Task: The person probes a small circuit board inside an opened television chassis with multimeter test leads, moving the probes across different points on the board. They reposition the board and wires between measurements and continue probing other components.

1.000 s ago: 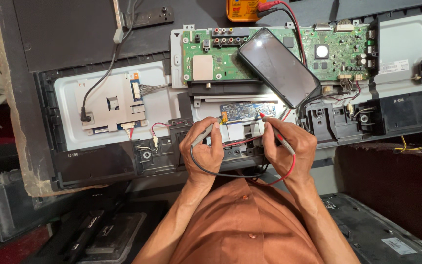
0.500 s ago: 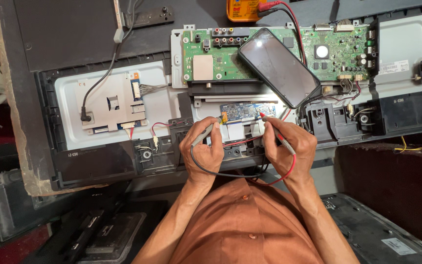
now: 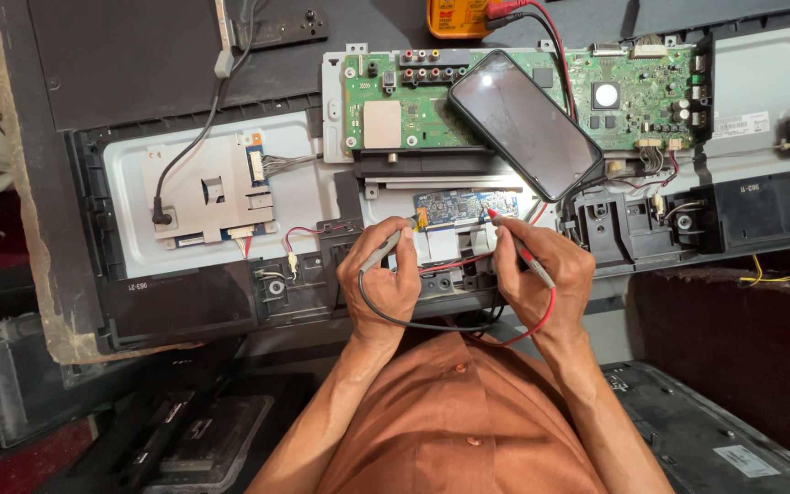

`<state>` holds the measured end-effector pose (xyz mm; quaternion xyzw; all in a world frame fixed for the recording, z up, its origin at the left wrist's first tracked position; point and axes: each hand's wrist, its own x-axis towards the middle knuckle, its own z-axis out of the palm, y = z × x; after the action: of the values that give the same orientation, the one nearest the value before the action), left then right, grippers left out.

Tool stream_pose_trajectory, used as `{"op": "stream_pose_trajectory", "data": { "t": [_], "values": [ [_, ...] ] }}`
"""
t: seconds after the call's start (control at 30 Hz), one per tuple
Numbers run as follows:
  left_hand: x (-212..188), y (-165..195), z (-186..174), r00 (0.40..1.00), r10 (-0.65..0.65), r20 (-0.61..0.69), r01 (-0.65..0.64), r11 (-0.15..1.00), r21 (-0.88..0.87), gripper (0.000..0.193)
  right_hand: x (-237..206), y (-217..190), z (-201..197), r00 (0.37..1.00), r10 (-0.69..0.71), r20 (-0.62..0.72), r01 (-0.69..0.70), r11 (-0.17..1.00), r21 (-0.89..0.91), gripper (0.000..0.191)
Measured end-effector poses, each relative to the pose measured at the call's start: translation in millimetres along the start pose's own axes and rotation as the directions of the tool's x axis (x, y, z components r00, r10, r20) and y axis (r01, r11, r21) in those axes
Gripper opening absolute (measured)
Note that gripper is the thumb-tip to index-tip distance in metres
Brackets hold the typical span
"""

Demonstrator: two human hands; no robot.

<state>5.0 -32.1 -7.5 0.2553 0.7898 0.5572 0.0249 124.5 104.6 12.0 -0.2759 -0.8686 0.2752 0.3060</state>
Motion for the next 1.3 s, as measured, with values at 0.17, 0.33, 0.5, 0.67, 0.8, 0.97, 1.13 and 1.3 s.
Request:
{"op": "stream_pose_trajectory", "data": {
  "t": [0.17, 0.33, 0.5, 0.67, 0.8, 0.97, 1.13, 1.3],
  "values": [
    [0.1, 0.1, 0.5, 1.0, -0.02, 0.006, 0.02, 1.0, -0.007, 0.009, 0.0, 0.4, -0.3, 1.0, -0.008, -0.003, 0.008, 1.0, 0.022, 0.013],
    [0.1, -0.2, 0.0, 1.0, 0.005, 0.003, -0.005, 1.0, -0.008, 0.009, -0.5, 0.8, 0.1, 1.0, -0.007, -0.001, 0.007, 1.0, 0.017, 0.013],
    [0.2, -0.1, 0.4, 1.0, -0.002, 0.002, 0.002, 1.0, -0.009, 0.009, -1.1, 1.9, 1.2, 1.0, -0.006, -0.008, 0.006, 1.0, 0.011, 0.012],
    [0.4, -0.1, 0.8, 1.0, -0.002, -0.001, 0.002, 1.0, -0.013, 0.009, -0.8, 3.5, 1.4, 1.0, -0.013, -0.006, 0.013, 1.0, 0.006, 0.011],
    [0.2, 0.0, 0.6, 1.0, 0.0, -0.002, 0.0, 1.0, -0.007, 0.008, -1.3, 3.1, 1.3, 1.0, -0.017, -0.006, 0.017, 1.0, 0.003, 0.011],
    [0.4, -0.3, 0.2, 1.0, -0.003, 0.005, 0.003, 1.0, -0.013, 0.008, -0.5, 2.5, 1.0, 1.0, -0.016, -0.009, 0.016, 1.0, 0.013, 0.011],
    [0.1, -1.0, 0.5, 1.0, -0.007, 0.007, 0.007, 1.0, -0.013, 0.008, -0.3, 2.4, 0.9, 1.0, -0.023, -0.008, 0.023, 0.999, 0.025, 0.013],
    [0.0, -1.2, 1.0, 1.0, -0.008, -0.001, 0.008, 1.0, -0.013, 0.008, -0.8, 2.7, 1.6, 1.0, -0.007, -0.007, 0.007, 1.0, 0.022, 0.012]
  ]
}}
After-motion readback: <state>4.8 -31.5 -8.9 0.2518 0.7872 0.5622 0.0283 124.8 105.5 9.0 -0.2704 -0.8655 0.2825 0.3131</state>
